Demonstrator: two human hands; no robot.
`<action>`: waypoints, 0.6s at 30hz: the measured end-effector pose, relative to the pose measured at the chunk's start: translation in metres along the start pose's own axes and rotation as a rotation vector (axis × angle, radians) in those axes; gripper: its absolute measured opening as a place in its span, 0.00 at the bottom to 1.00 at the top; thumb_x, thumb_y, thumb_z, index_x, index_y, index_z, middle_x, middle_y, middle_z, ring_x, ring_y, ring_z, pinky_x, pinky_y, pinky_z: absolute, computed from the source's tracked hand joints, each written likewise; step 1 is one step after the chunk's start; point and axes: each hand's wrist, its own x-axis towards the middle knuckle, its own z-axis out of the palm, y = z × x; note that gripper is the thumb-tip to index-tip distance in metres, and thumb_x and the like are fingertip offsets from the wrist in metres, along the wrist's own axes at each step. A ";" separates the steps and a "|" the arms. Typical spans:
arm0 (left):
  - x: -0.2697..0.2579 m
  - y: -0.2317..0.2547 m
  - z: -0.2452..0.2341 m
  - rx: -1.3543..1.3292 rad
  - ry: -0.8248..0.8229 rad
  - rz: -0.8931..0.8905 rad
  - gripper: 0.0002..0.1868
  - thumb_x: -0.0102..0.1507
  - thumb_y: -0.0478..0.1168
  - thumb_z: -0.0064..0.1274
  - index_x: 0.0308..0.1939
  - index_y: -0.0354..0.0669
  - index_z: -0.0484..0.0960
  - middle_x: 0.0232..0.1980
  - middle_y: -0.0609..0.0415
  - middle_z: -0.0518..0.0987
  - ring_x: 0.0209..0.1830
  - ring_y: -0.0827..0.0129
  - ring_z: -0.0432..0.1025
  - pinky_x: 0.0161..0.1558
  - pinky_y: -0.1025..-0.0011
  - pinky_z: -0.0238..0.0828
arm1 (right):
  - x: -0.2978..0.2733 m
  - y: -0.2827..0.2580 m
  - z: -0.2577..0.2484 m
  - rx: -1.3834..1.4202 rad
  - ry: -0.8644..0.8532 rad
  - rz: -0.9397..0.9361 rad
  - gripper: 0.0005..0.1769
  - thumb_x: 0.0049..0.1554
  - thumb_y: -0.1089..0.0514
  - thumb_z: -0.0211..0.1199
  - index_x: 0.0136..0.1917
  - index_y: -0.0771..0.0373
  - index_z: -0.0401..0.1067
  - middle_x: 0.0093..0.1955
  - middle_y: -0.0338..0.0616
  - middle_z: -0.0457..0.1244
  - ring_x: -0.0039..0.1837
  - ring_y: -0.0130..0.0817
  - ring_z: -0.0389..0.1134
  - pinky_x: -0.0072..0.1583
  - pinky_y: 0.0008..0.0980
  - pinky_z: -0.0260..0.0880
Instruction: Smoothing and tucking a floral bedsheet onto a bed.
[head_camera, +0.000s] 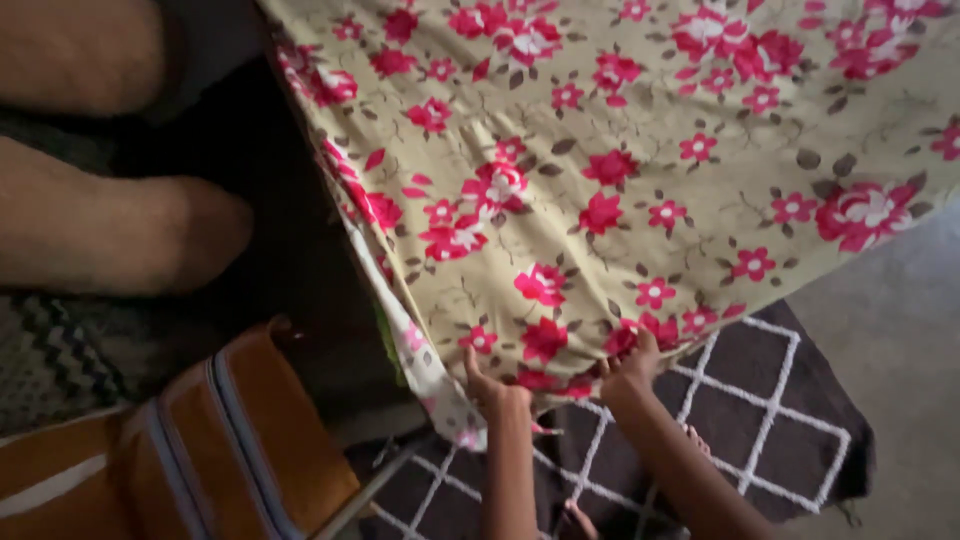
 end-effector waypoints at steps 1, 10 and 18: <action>0.002 -0.001 0.001 -0.023 -0.007 0.001 0.33 0.52 0.54 0.64 0.57 0.44 0.81 0.61 0.51 0.79 0.59 0.50 0.73 0.60 0.44 0.71 | 0.032 0.004 -0.010 0.042 -0.013 0.070 0.20 0.58 0.38 0.63 0.55 0.50 0.67 0.50 0.35 0.63 0.47 0.31 0.65 0.48 0.34 0.64; -0.027 0.003 -0.003 -0.135 -0.108 -0.147 0.38 0.52 0.61 0.58 0.65 0.56 0.76 0.66 0.53 0.75 0.66 0.50 0.68 0.64 0.39 0.63 | -0.033 -0.024 0.009 0.187 -0.298 0.173 0.44 0.59 0.22 0.42 0.73 0.55 0.63 0.73 0.43 0.60 0.74 0.44 0.60 0.76 0.49 0.52; -0.018 0.000 0.006 -0.209 -0.188 0.049 0.38 0.52 0.54 0.59 0.66 0.50 0.75 0.66 0.50 0.77 0.67 0.51 0.70 0.65 0.41 0.66 | -0.119 -0.075 0.063 0.266 -0.575 0.296 0.51 0.56 0.20 0.38 0.80 0.53 0.56 0.82 0.47 0.52 0.81 0.51 0.50 0.79 0.61 0.43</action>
